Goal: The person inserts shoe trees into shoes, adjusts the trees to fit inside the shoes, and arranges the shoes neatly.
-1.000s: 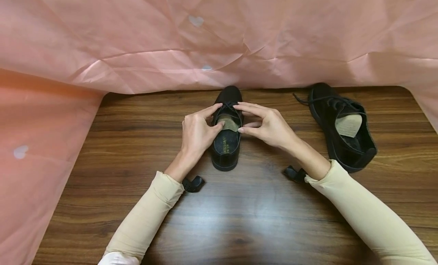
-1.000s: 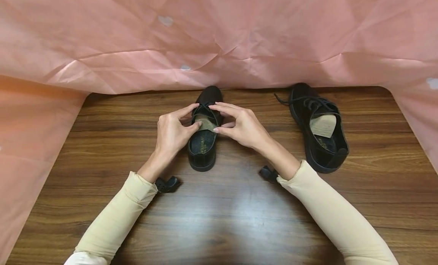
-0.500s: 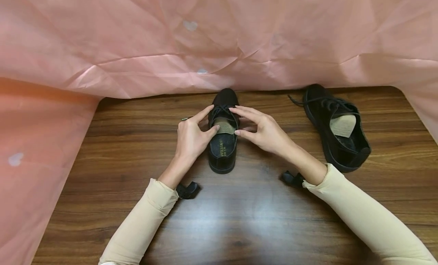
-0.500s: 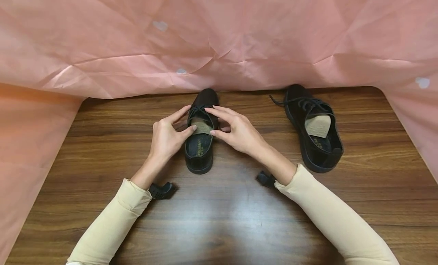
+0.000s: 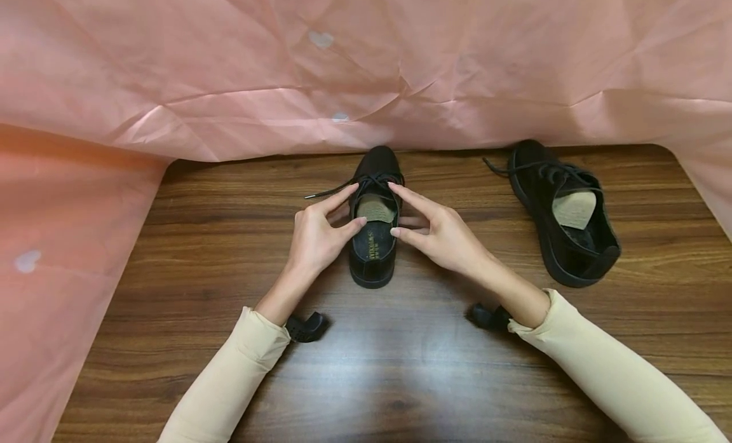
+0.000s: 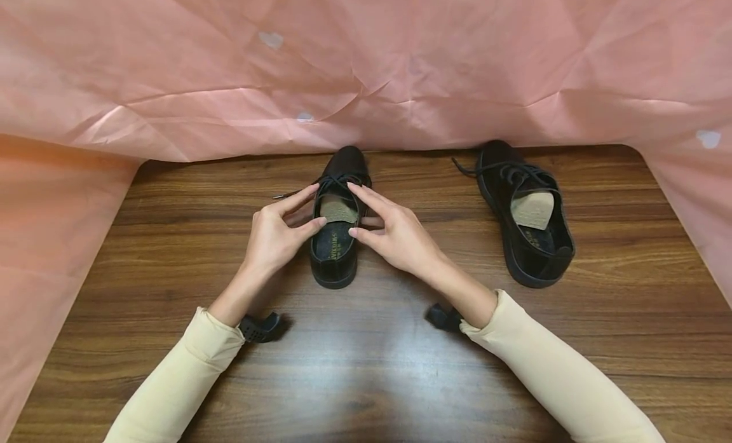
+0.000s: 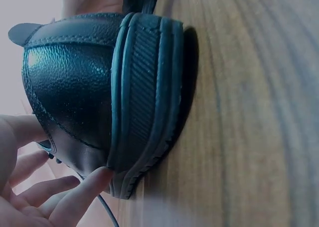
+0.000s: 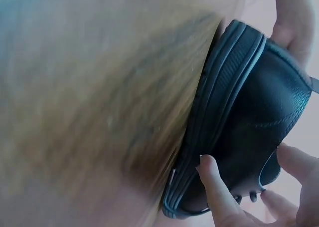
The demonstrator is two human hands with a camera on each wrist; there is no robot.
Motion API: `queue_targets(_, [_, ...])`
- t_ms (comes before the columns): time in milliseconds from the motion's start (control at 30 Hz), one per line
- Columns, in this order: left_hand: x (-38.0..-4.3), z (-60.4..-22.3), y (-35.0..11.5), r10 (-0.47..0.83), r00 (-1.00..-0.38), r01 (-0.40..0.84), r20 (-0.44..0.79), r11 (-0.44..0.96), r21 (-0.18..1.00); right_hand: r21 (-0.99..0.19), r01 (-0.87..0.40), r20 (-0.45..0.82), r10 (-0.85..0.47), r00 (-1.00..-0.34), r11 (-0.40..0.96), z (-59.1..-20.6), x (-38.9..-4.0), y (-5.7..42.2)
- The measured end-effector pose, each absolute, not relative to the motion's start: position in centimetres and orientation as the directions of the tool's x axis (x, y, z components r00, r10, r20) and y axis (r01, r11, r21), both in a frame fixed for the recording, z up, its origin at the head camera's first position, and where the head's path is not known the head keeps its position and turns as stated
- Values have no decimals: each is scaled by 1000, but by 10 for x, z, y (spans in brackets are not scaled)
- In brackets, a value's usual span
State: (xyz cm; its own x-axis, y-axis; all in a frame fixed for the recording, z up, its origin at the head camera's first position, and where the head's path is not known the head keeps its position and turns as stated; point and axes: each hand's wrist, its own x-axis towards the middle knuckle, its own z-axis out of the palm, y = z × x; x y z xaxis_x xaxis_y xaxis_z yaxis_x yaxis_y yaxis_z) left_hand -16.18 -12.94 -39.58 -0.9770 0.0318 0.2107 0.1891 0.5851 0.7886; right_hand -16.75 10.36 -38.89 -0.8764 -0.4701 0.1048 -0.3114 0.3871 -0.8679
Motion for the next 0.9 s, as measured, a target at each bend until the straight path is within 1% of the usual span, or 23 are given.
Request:
queue_targets(100, [-158,-396,-131,38,-981,177,189,558,811,-860,-286,74,-450,-890,424,-388,-163,103])
queue_targets(167, [-155,-396,-133,41,-985,161,165,530,833,-877,-242,39,-440,-897,415,-388,-161,103])
queue_targets(300, [-153,-397,-134,54,-991,130,118,466,875,-935,-123,-36,-435,-900,332,-388,-160,102])
queue_targets(367, [-152,-397,-135,58,-993,119,104,448,886,-947,-91,-55,-435,-899,307,-389,-160,102])
queue_targets(667, [-153,-394,-135,90,-991,125,95,435,892,-949,-68,-69,-411,-909,309,-385,-162,101])
queue_targets(767, [-152,-393,-135,117,-992,95,54,389,916,-958,-44,-80,-413,-907,282,-385,-163,101])
queue_targets(900, [-148,-390,-135,190,-982,35,-21,287,957,-971,-7,-95,-415,-905,238,-385,-162,103])
